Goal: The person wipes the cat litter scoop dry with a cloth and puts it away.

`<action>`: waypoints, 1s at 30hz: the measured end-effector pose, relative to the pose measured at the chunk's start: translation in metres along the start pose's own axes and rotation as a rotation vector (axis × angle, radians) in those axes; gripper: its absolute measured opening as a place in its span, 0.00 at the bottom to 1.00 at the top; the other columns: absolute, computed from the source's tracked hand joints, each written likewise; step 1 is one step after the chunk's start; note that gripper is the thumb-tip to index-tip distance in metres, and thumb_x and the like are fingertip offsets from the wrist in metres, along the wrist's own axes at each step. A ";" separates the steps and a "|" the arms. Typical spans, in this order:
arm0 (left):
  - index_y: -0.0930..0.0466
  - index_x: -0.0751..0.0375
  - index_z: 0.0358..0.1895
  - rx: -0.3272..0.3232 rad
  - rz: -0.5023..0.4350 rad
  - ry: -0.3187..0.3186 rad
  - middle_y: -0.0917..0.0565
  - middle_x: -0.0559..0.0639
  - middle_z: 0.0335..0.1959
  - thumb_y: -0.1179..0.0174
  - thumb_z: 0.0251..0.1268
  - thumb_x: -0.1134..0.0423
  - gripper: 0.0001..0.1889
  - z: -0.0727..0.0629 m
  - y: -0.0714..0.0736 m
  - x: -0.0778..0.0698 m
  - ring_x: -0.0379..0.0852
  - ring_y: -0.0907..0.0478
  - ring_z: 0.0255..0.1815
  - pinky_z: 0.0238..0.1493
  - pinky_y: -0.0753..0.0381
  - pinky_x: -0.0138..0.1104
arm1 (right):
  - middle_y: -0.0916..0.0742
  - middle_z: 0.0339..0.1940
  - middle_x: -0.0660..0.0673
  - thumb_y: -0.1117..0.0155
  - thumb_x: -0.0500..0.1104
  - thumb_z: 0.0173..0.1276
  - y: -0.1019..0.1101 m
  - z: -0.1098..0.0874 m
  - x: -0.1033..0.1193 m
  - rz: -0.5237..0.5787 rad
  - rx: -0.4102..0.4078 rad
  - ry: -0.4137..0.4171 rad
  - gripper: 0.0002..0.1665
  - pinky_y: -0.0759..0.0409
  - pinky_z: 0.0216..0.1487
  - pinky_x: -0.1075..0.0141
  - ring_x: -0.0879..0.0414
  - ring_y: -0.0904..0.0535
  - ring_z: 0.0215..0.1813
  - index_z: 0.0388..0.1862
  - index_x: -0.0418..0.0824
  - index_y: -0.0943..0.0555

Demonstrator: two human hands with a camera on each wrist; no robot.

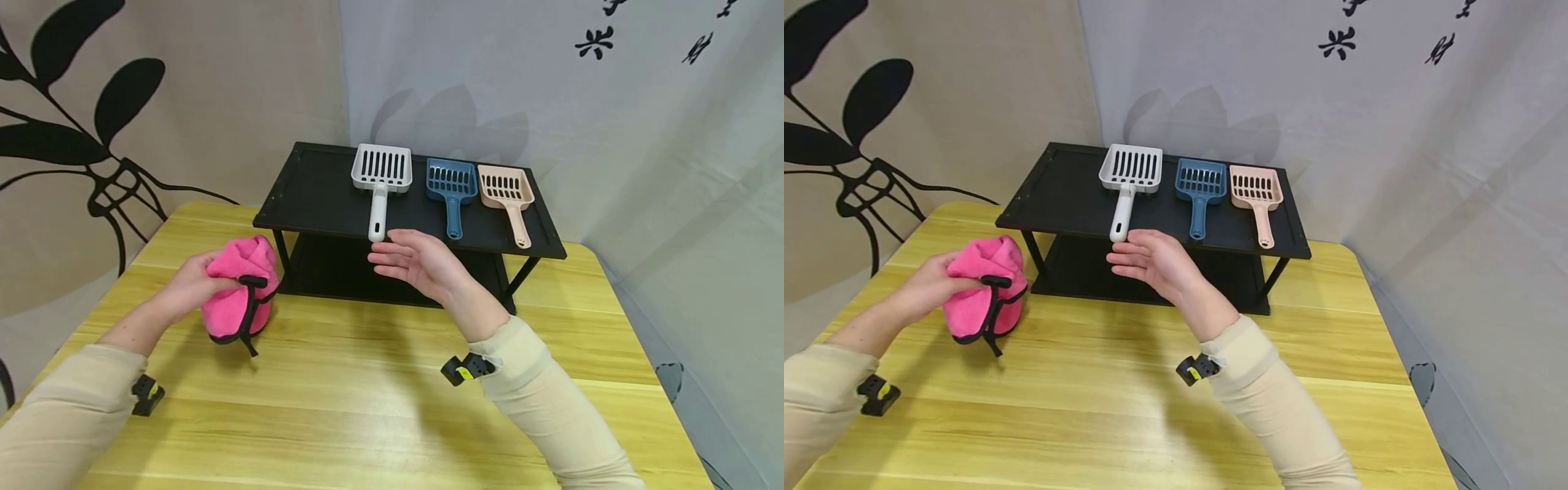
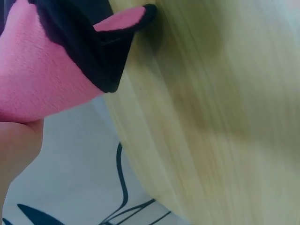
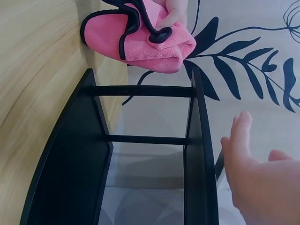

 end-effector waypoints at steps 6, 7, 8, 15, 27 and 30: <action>0.41 0.75 0.66 -0.040 0.158 -0.032 0.27 0.73 0.56 0.41 0.59 0.68 0.32 -0.002 0.017 -0.004 0.37 0.29 0.40 0.37 0.27 0.28 | 0.29 0.66 0.29 0.59 0.42 0.75 0.003 -0.011 -0.004 -0.115 0.051 -0.009 0.20 0.24 0.59 0.57 0.47 0.20 0.52 0.62 0.35 0.39; 0.40 0.75 0.65 -0.046 0.186 -0.048 0.27 0.74 0.55 0.41 0.59 0.69 0.31 -0.002 0.020 -0.004 0.40 0.28 0.40 0.36 0.27 0.29 | 0.28 0.65 0.29 0.59 0.42 0.75 0.004 -0.014 -0.005 -0.130 0.059 -0.008 0.19 0.22 0.57 0.58 0.50 0.18 0.48 0.60 0.36 0.38; 0.38 0.75 0.64 -0.054 0.214 -0.071 0.26 0.74 0.53 0.41 0.58 0.70 0.30 -0.002 0.022 -0.005 0.43 0.28 0.39 0.34 0.27 0.30 | 0.27 0.63 0.29 0.58 0.42 0.75 0.006 -0.016 -0.006 -0.144 0.067 -0.006 0.18 0.21 0.55 0.60 0.53 0.18 0.45 0.59 0.36 0.36; 0.37 0.78 0.62 -0.008 0.344 -0.186 0.25 0.77 0.50 0.46 0.51 0.79 0.30 0.003 0.001 0.001 0.56 0.25 0.40 0.36 0.24 0.41 | 0.15 0.37 0.49 0.60 0.42 0.75 0.021 -0.034 -0.018 -0.174 0.132 -0.014 0.13 0.18 0.42 0.67 0.58 0.16 0.37 0.50 0.40 0.30; 0.54 0.77 0.70 0.230 0.638 -0.176 0.55 0.74 0.72 0.49 0.63 0.39 0.48 0.001 -0.076 0.034 0.71 0.59 0.72 0.69 0.60 0.61 | 0.13 0.34 0.52 0.64 0.39 0.76 0.062 -0.053 -0.048 -0.118 0.201 -0.033 0.18 0.19 0.41 0.69 0.60 0.15 0.37 0.40 0.49 0.23; 0.54 0.77 0.70 0.222 0.644 -0.171 0.56 0.73 0.73 0.51 0.63 0.37 0.48 0.001 -0.077 0.035 0.70 0.60 0.73 0.69 0.61 0.61 | 0.13 0.34 0.53 0.65 0.39 0.76 0.073 -0.057 -0.057 -0.117 0.191 -0.049 0.19 0.18 0.41 0.69 0.61 0.15 0.37 0.39 0.50 0.23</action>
Point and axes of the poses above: each hand's wrist, its own z-axis towards the middle knuckle, its own y-axis out of the back of the hand, x = y × z, the point moved 5 cm from there along z, towards the middle knuckle
